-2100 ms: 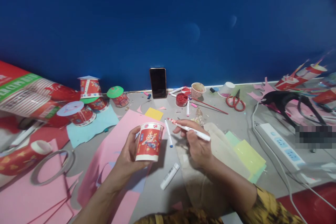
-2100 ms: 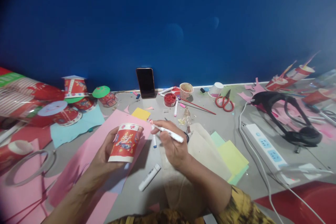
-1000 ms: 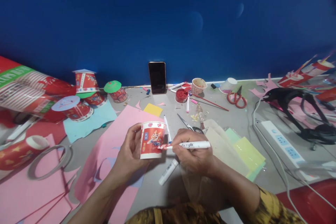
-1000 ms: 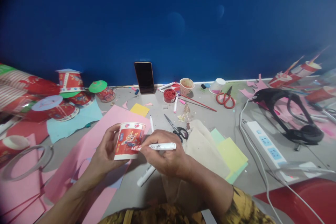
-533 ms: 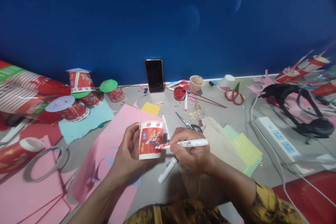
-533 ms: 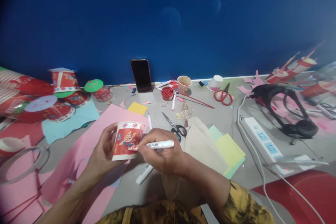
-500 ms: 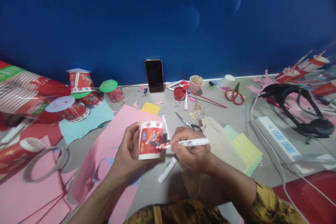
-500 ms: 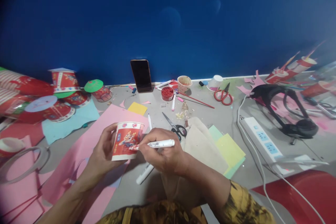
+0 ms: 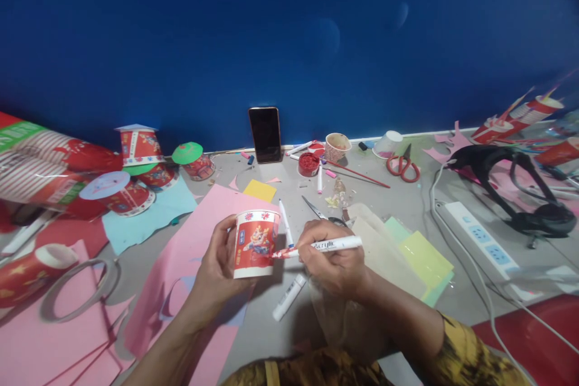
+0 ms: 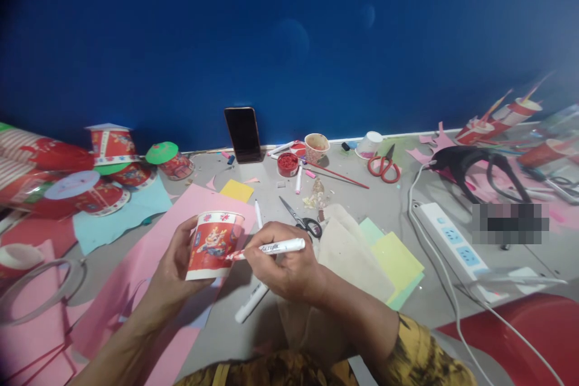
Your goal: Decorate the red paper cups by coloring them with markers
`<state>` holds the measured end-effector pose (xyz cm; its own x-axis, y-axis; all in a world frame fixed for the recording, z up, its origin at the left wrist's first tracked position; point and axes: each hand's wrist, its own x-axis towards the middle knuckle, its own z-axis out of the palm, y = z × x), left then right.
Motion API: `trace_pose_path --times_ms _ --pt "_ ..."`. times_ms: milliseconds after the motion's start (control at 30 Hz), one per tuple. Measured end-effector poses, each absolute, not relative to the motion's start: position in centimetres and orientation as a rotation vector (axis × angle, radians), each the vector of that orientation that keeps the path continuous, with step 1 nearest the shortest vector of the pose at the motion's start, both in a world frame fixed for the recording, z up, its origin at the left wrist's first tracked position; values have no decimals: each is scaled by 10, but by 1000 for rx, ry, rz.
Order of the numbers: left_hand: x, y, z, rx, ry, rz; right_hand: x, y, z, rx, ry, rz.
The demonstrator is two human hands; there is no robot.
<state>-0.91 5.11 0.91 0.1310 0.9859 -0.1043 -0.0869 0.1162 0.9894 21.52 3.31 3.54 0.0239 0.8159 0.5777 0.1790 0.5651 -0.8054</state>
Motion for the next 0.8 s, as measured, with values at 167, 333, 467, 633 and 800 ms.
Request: trace_pose_path --times_ms 167,333,467,633,800 --pt "-17 57 4 1127 1076 1051 216 33 35 -879 -1466 627" --pt "-24 64 0 1152 1054 1000 215 34 35 -836 -1440 591" --pt "-21 63 0 1170 1045 1014 215 35 34 -795 -1502 489" --pt "-17 60 1 1172 1077 1082 216 37 34 -793 -1595 428" --pt "-21 62 2 1190 1076 1013 217 37 38 -767 -1634 423"
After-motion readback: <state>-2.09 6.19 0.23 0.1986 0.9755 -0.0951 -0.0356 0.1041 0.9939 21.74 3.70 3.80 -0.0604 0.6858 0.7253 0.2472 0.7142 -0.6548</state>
